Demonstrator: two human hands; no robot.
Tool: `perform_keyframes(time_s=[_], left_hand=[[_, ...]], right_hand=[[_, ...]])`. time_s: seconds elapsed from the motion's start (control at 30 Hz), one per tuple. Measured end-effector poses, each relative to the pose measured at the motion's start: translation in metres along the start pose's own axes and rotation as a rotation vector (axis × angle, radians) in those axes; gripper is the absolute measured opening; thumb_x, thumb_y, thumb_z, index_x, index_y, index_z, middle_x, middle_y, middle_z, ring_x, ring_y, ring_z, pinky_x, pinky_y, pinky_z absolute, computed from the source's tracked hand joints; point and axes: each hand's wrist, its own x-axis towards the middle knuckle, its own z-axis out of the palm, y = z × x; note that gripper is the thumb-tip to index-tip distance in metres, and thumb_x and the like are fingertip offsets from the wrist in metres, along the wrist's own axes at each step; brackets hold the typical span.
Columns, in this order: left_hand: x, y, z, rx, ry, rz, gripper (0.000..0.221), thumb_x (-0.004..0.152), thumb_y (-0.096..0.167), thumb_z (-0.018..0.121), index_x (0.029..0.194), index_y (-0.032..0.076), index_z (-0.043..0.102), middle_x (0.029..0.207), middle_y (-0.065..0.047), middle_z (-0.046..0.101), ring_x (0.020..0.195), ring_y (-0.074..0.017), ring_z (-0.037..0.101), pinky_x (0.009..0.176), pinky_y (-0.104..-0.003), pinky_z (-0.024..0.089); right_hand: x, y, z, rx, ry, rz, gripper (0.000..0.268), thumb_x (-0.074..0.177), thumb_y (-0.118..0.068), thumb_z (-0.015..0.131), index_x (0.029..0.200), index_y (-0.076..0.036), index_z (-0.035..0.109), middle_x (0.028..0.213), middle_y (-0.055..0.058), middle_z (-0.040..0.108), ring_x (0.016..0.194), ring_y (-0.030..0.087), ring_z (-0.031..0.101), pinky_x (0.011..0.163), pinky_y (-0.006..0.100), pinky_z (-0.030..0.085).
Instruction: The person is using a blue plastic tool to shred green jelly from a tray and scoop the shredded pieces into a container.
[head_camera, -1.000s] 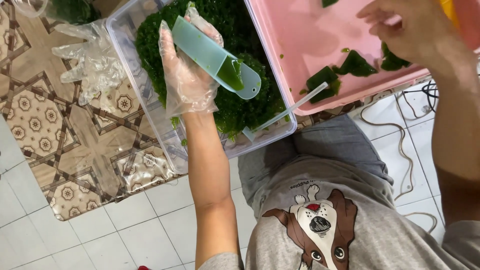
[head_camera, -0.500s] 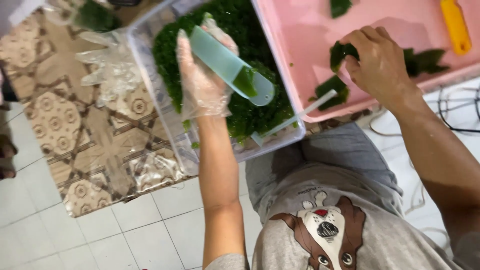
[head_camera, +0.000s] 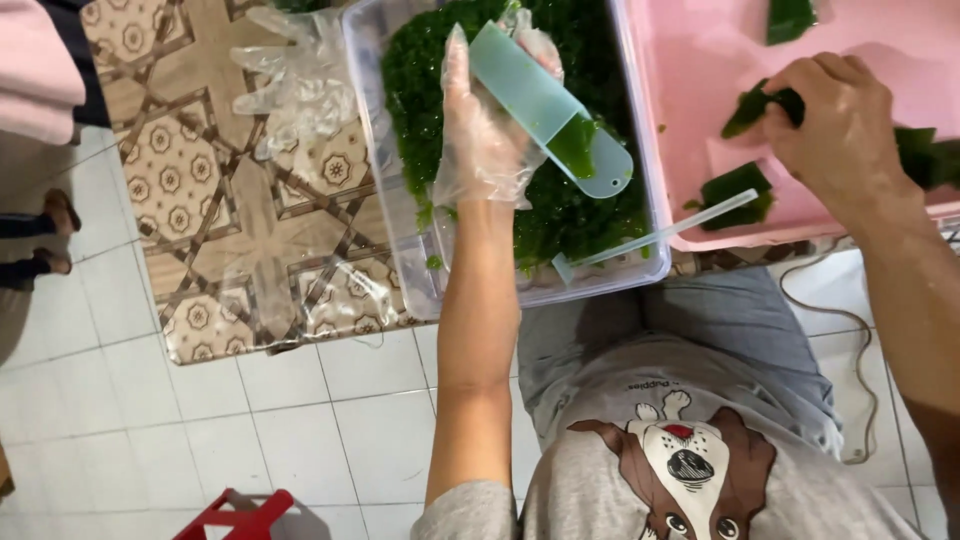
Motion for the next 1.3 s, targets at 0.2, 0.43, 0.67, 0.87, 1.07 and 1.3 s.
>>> perform_keyframes(time_s=[0.2,0.43,0.67,0.87,1.07,1.3], left_hand=[[-0.002,-0.003,0.014,0.129,0.038,0.097,0.044,0.104,0.048,0.04,0.096,0.007,0.052,0.077,-0.015,0.059,0.076,-0.0252,0.054,0.073,-0.034,0.047],[-0.003,-0.003,0.016,0.15,0.042,0.089,0.043,0.102,0.05,0.045,0.096,0.008,0.054,0.079,-0.013,0.059,0.075,-0.0233,0.053,0.069,-0.033,0.048],[-0.002,-0.006,0.009,0.047,0.111,0.103,0.042,0.102,0.049,0.051,0.099,0.008,0.057,0.081,-0.013,0.064,0.074,-0.0244,0.06,0.072,-0.035,0.051],[0.0,-0.006,0.005,0.03,0.189,0.074,0.044,0.099,0.052,0.055,0.102,0.008,0.058,0.08,-0.013,0.065,0.072,-0.0237,0.059,0.07,-0.034,0.051],[0.004,-0.006,-0.006,-0.022,0.25,0.048,0.06,0.103,0.055,0.052,0.121,-0.002,0.053,0.085,-0.016,0.067,0.074,-0.0268,0.065,0.071,-0.038,0.057],[0.004,-0.014,0.001,0.12,0.679,0.052,0.073,0.093,0.064,0.055,0.136,0.005,0.047,0.095,-0.017,0.066,0.081,-0.031,0.068,0.072,-0.051,0.06]], right_hand=[[0.016,-0.018,-0.02,0.269,-0.041,0.043,0.026,0.092,0.023,0.061,0.112,0.01,0.07,0.101,0.021,0.071,0.099,0.036,0.066,0.085,0.045,0.057],[0.031,-0.027,-0.05,0.291,-0.251,0.149,0.031,0.092,0.015,0.073,0.122,0.007,0.075,0.111,0.024,0.073,0.099,0.034,0.069,0.095,0.044,0.059],[0.039,-0.031,-0.055,0.43,-0.253,0.22,0.019,0.1,0.011,0.076,0.118,0.006,0.078,0.098,0.016,0.075,0.091,0.021,0.072,0.092,0.031,0.059],[0.039,-0.029,-0.043,0.432,-0.194,0.198,0.023,0.095,0.009,0.087,0.117,0.009,0.079,0.101,0.019,0.075,0.078,0.02,0.068,0.075,0.028,0.061],[0.054,-0.053,-0.065,0.575,-0.246,0.241,0.016,0.103,0.016,0.077,0.118,0.019,0.073,0.093,0.029,0.073,0.071,0.031,0.072,0.05,0.027,0.057],[0.08,-0.084,-0.105,0.868,-0.273,0.28,0.021,0.11,0.019,0.056,0.13,0.019,0.063,0.104,0.031,0.068,0.091,0.031,0.07,0.094,0.034,0.058]])
